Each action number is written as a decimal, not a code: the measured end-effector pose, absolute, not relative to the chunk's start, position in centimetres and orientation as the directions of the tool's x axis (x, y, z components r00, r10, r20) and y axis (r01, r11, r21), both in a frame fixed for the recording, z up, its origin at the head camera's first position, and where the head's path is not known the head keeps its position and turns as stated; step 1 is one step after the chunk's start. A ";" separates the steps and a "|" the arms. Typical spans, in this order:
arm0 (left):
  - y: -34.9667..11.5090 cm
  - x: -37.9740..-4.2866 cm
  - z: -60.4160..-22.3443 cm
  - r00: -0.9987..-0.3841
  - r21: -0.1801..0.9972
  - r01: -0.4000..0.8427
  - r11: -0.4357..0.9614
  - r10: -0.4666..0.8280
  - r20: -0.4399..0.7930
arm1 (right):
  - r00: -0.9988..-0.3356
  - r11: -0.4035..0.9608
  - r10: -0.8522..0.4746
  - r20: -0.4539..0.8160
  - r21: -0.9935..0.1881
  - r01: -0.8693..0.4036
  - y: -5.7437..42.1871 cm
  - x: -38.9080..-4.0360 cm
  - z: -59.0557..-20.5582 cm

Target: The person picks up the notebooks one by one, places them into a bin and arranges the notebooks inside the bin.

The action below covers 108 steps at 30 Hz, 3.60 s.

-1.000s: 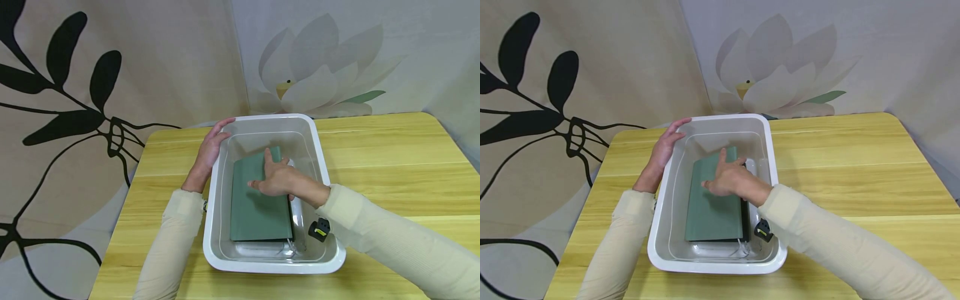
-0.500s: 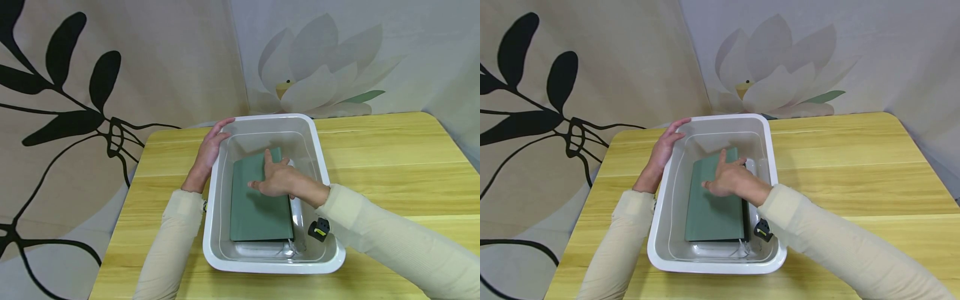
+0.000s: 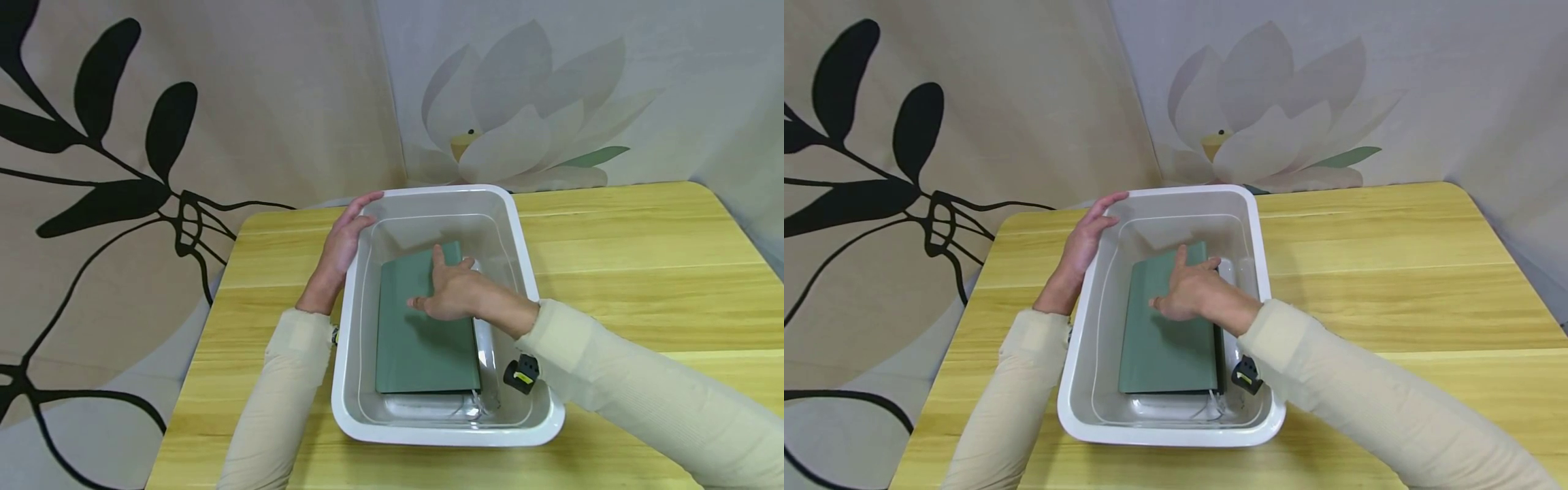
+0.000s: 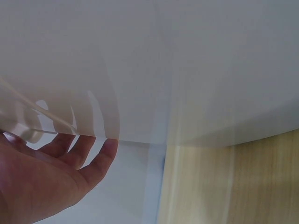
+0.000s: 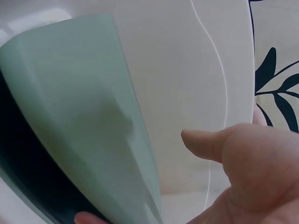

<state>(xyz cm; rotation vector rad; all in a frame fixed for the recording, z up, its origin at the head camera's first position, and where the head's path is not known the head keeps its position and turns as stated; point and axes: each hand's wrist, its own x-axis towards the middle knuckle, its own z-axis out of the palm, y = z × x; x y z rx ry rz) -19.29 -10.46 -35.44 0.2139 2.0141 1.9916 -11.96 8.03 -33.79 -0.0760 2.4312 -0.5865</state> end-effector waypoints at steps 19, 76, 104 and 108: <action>-10.6 -20.3 -37.0 -0.951 0.996 -0.088 0.014 0.296 -0.088 | -0.791 0.906 -0.206 -0.576 -0.418 0.069 8.2 -11.8 -33.8; -11.3 -20.4 -36.2 -0.904 0.980 -0.192 0.046 0.382 -0.195 | -0.809 0.800 -0.433 -0.397 -0.584 -0.141 9.5 -12.3 -30.7; -14.8 -18.7 -34.2 -0.987 0.927 0.094 0.364 0.156 0.039 | -0.922 0.580 -0.356 0.152 -0.738 -0.345 18.1 -9.2 -26.8; -15.8 -17.9 -34.5 -0.993 0.873 0.094 0.478 0.102 0.052 | -0.943 0.625 -0.230 0.241 -0.706 -0.333 20.2 -8.5 -27.9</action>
